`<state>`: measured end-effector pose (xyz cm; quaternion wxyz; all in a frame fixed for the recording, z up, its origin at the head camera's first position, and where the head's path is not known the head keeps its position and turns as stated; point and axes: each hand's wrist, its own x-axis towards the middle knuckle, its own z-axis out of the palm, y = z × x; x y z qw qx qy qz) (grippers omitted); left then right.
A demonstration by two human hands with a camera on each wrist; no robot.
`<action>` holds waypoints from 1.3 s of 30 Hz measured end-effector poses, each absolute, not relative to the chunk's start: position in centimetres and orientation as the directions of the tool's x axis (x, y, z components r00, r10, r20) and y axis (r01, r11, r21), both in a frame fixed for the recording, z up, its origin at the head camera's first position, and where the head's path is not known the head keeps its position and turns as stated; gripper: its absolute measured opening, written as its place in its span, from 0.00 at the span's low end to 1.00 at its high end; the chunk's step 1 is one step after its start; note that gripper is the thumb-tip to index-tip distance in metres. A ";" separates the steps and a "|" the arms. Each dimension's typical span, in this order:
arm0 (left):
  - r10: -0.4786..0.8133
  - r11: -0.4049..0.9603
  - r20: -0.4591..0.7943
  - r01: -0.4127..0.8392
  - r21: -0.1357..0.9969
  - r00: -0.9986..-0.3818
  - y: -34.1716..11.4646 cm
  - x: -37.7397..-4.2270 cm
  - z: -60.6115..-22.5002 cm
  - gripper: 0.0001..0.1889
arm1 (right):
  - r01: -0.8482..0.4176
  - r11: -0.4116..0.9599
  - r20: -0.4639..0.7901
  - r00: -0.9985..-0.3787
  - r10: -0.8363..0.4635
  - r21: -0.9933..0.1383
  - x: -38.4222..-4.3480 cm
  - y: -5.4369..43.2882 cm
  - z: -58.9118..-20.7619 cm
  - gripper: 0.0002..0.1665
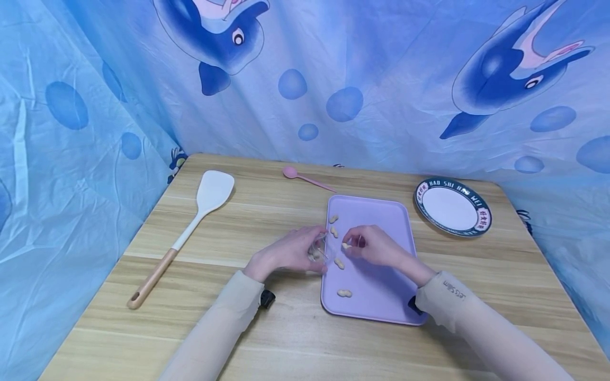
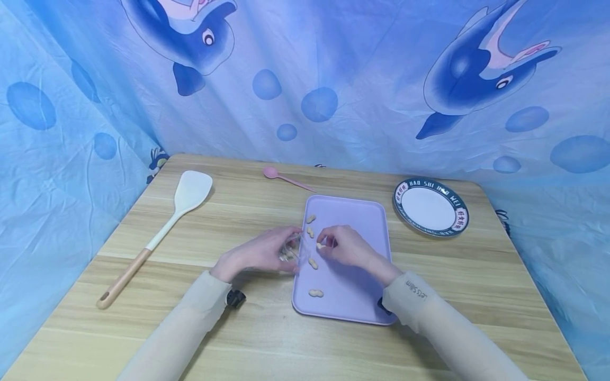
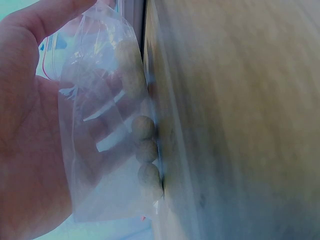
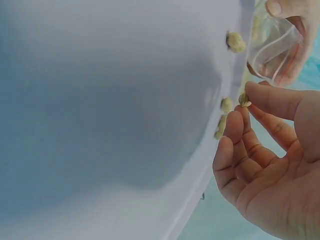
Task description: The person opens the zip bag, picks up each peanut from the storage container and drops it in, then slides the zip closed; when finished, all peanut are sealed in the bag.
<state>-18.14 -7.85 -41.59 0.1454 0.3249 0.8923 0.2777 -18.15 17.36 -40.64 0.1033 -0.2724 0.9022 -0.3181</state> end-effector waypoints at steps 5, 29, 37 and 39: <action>0.661 0.636 -0.079 0.502 0.586 -0.746 -7.8 -18.1 -41.5 0.47 | -0.450 0.631 0.021 -0.824 -0.567 -0.632 -18.1 17.1 -40.1 0.10; 0.663 0.636 -0.083 0.502 0.585 -0.744 -7.9 -18.0 -41.4 0.45 | -0.512 0.552 0.083 -0.778 -0.623 -0.658 -17.6 13.8 -39.2 0.09; 0.671 0.632 -0.074 0.518 0.576 -0.737 -7.9 -18.2 -41.6 0.46 | -0.517 0.529 0.079 -0.762 -0.643 -0.673 -17.3 13.4 -39.3 0.09; 0.672 0.632 -0.071 0.521 0.574 -0.737 -7.9 -18.2 -41.6 0.47 | -0.511 0.523 0.071 -0.759 -0.647 -0.682 -17.2 13.3 -39.3 0.09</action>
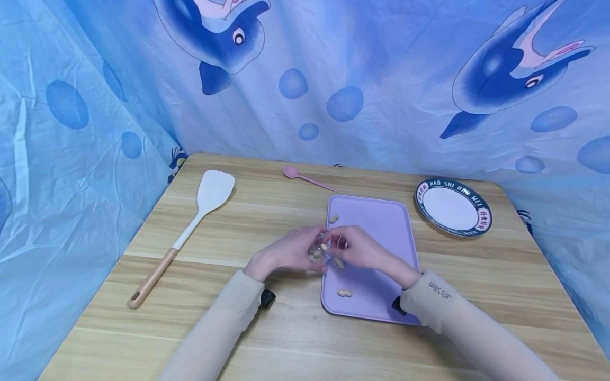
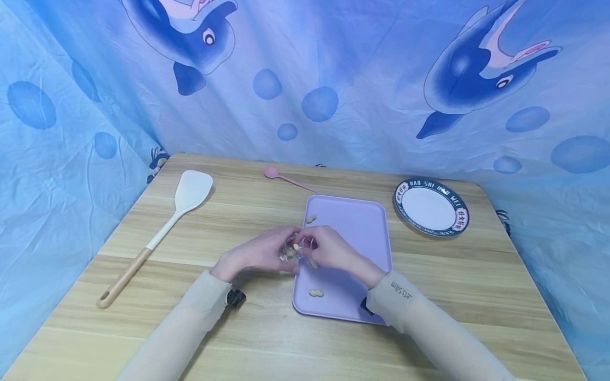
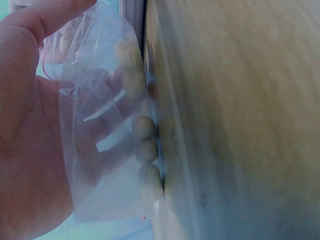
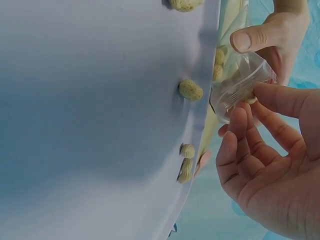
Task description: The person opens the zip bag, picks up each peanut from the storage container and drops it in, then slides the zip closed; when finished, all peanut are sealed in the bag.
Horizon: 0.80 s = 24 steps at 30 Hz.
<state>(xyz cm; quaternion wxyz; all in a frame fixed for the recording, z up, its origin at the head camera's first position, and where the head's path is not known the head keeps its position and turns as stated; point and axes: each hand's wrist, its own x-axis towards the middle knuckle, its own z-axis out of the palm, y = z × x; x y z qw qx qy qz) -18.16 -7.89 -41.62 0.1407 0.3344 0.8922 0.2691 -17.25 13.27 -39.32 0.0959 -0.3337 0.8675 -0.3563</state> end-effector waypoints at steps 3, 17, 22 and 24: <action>0.672 0.632 -0.069 0.523 0.572 -0.737 -7.9 -18.2 -41.7 0.46 | -0.509 0.512 0.068 -0.752 -0.656 -0.692 -17.2 13.3 -39.4 0.09; 0.669 0.633 -0.073 0.516 0.577 -0.739 -7.9 -18.2 -41.6 0.45 | -0.516 0.509 0.077 -0.750 -0.657 -0.689 -17.2 13.4 -39.2 0.08; 0.672 0.632 -0.070 0.521 0.574 -0.737 -7.9 -18.2 -41.5 0.45 | -0.515 0.508 0.079 -0.752 -0.655 -0.691 -17.2 13.6 -39.2 0.08; 0.672 0.632 -0.071 0.521 0.574 -0.737 -7.9 -18.2 -41.5 0.45 | -0.513 0.508 0.079 -0.753 -0.653 -0.692 -17.2 13.6 -39.2 0.08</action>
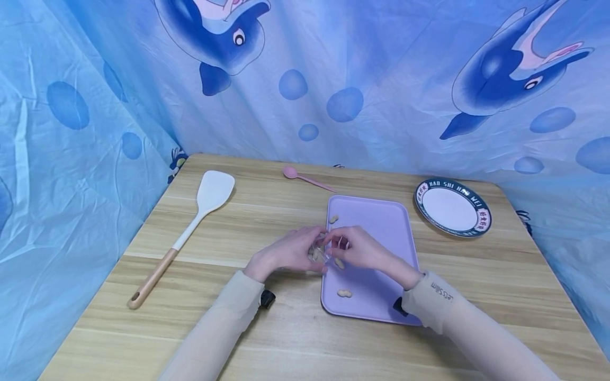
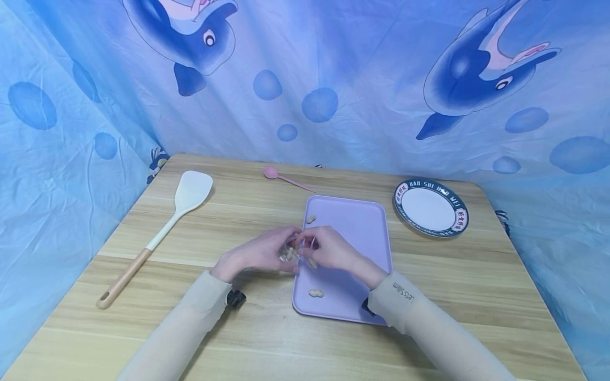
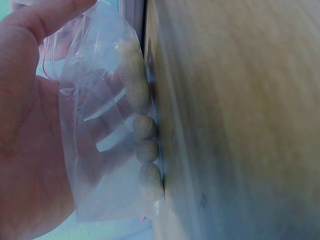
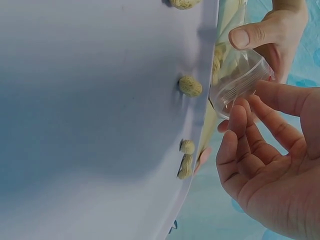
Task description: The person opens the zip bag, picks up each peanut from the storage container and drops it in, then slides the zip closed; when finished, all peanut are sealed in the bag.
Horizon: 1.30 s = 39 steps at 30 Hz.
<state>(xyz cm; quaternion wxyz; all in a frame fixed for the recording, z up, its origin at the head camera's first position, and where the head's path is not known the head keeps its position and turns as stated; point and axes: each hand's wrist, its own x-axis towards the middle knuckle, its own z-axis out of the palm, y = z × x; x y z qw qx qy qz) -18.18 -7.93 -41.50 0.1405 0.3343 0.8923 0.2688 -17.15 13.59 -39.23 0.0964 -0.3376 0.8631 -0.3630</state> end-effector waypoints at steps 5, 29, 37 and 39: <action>0.670 0.635 -0.080 0.514 0.577 -0.738 -7.9 -18.2 -41.5 0.45 | -0.513 0.507 0.081 -0.754 -0.652 -0.692 -17.2 13.8 -39.3 0.08; 0.665 0.631 -0.084 0.498 0.595 -0.742 -7.9 -18.2 -41.7 0.48 | -0.438 0.595 0.033 -0.822 -0.568 -0.674 -16.8 16.5 -40.1 0.09; 0.657 0.640 -0.093 0.489 0.593 -0.748 -7.9 -18.2 -41.7 0.49 | -0.413 0.607 -0.010 -0.821 -0.571 -0.679 -16.7 16.5 -41.0 0.11; 0.657 0.642 -0.094 0.489 0.590 -0.748 -7.8 -18.2 -41.7 0.49 | -0.410 0.606 -0.020 -0.817 -0.576 -0.681 -16.6 16.4 -41.2 0.12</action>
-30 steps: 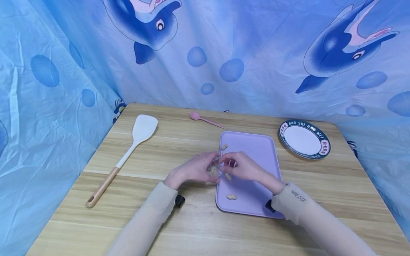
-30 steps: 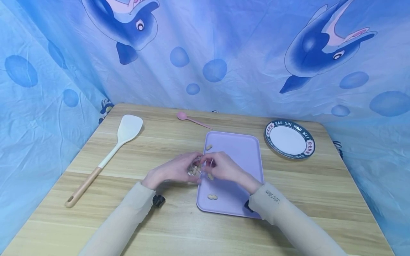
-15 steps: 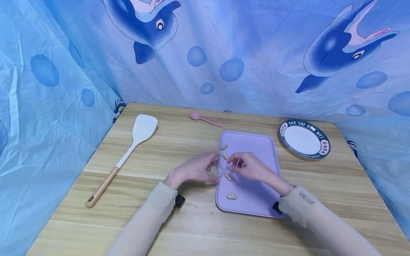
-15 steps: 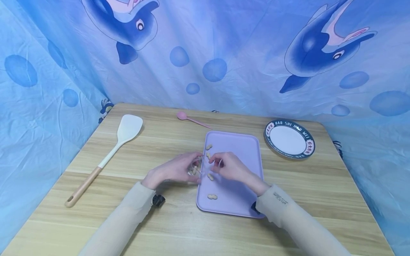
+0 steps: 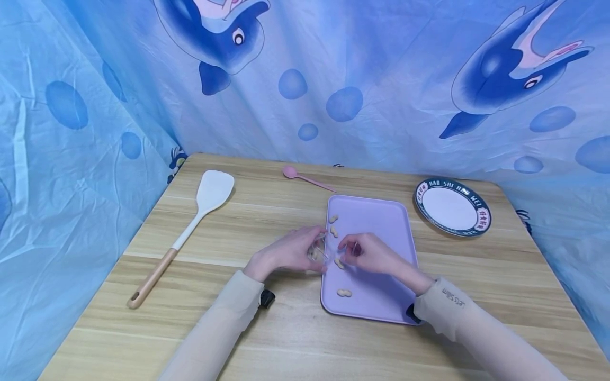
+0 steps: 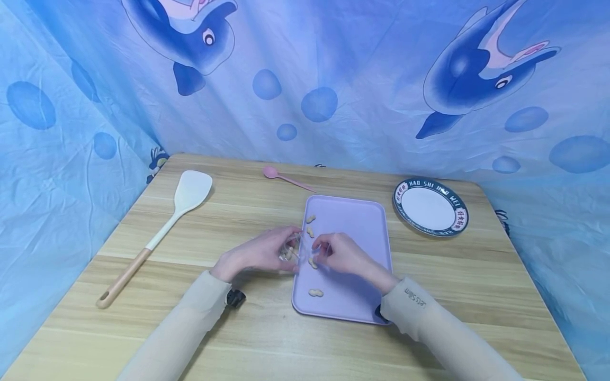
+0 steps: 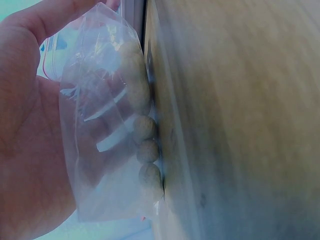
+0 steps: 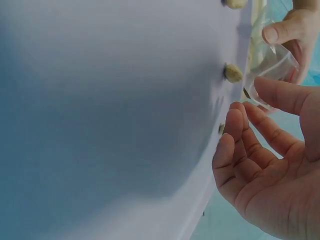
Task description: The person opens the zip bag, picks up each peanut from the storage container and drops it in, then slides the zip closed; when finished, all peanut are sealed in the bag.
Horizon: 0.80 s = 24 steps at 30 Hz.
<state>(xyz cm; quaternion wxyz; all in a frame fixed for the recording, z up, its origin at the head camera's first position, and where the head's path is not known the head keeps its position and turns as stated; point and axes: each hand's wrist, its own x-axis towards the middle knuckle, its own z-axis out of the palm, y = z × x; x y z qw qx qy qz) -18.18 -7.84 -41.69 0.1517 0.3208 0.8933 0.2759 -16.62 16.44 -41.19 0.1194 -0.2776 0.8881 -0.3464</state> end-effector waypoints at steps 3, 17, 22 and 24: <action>0.656 0.644 -0.096 0.489 0.589 -0.748 -7.8 -18.2 -41.7 0.49 | -0.412 0.599 -0.028 -0.808 -0.588 -0.686 -16.5 16.3 -41.5 0.12; 0.653 0.651 -0.099 0.489 0.581 -0.751 -7.9 -18.3 -41.8 0.49 | -0.414 0.607 -0.037 -0.806 -0.591 -0.678 -16.2 15.6 -42.3 0.09; 0.651 0.653 -0.101 0.487 0.581 -0.753 -7.9 -18.3 -41.8 0.48 | -0.416 0.607 -0.039 -0.804 -0.594 -0.677 -16.2 15.6 -42.3 0.07; 0.651 0.652 -0.099 0.486 0.582 -0.753 -7.9 -18.2 -41.8 0.48 | -0.416 0.607 -0.039 -0.803 -0.595 -0.677 -16.2 15.6 -42.3 0.06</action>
